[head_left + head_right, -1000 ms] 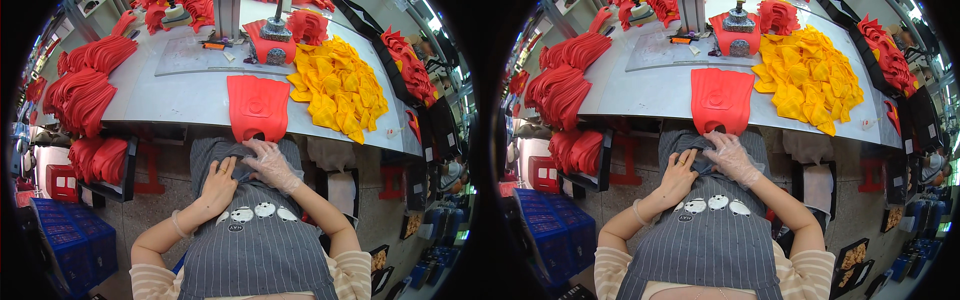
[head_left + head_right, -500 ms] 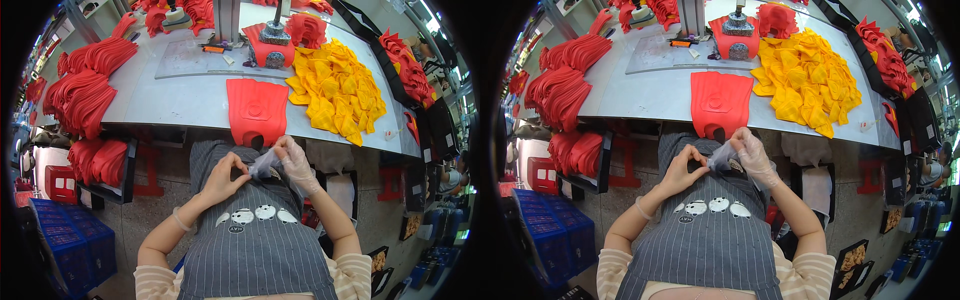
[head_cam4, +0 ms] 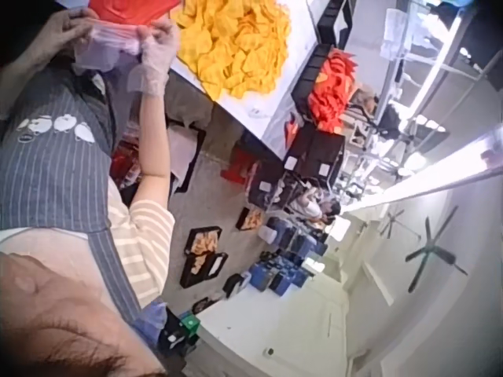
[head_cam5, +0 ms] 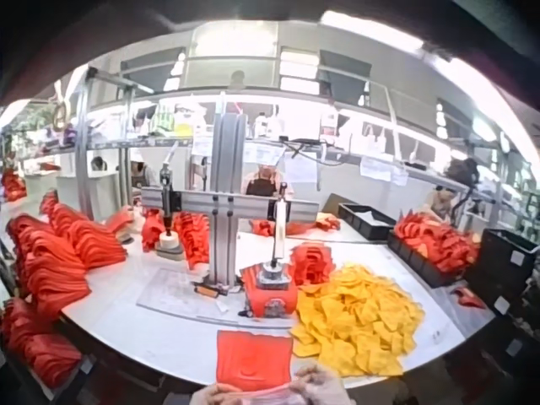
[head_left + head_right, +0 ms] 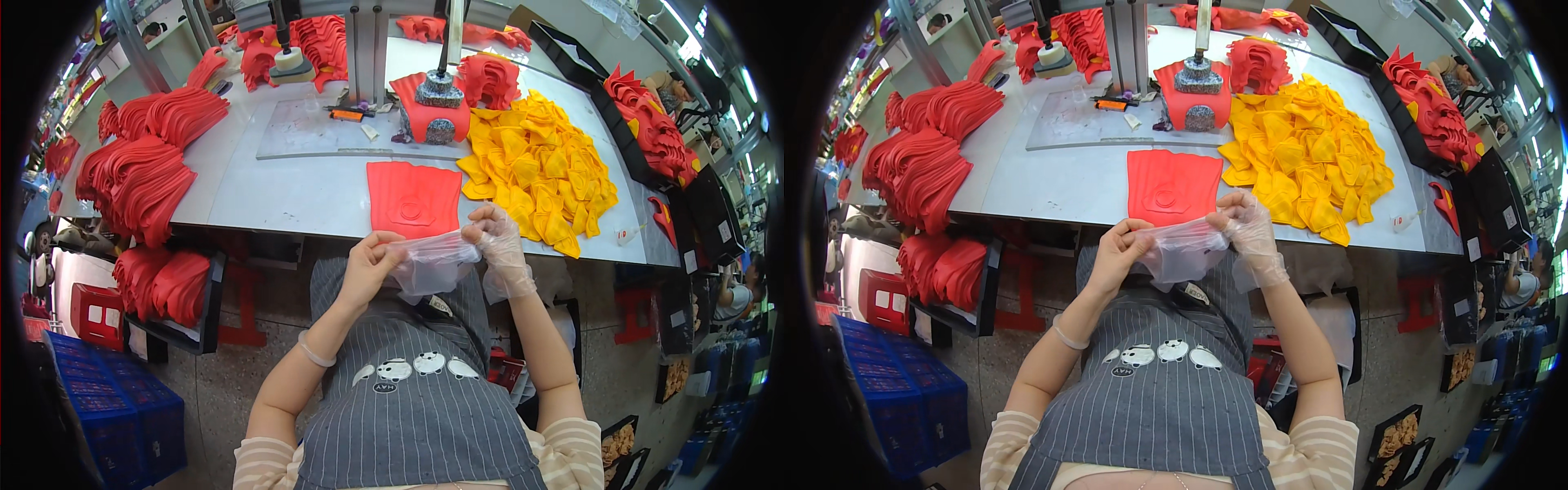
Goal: The person applies glue from a bottle onto red fabric components, attaches yellow patches onto them by hand, and presses the assembled pieces using a press machine.
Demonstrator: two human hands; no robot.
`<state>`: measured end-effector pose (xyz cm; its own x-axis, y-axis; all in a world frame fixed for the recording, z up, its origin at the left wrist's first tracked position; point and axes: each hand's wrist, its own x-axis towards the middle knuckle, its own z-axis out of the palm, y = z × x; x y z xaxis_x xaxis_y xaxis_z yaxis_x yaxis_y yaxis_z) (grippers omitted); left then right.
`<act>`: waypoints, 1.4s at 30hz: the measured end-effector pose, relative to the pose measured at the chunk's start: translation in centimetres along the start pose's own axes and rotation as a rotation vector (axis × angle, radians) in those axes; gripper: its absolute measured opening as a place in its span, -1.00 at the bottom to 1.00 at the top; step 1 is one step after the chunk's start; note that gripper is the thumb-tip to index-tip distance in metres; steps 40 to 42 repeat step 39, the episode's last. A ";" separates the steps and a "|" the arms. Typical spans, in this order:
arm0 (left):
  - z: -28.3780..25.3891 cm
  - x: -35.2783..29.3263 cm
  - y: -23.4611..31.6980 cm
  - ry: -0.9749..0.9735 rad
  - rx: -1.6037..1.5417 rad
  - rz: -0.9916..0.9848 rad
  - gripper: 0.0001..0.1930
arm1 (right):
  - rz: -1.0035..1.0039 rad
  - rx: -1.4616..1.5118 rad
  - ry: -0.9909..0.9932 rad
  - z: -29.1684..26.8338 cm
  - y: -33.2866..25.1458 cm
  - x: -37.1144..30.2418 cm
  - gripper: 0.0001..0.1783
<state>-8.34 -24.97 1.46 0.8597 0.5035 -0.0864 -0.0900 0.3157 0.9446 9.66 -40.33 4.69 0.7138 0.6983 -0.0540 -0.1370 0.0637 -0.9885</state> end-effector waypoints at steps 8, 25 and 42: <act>-0.1 2.1 3.1 0.076 -0.082 0.112 -0.74 | -0.697 -0.700 0.200 1.5 -3.4 0.8 -0.60; 5.9 13.0 11.6 -0.334 0.201 0.043 -0.41 | -0.305 -0.291 -0.011 -0.7 -11.1 6.5 -0.75; -0.4 15.4 11.3 -0.146 0.321 0.164 -0.39 | 0.321 -1.023 -0.269 -16.1 -21.7 29.7 -0.57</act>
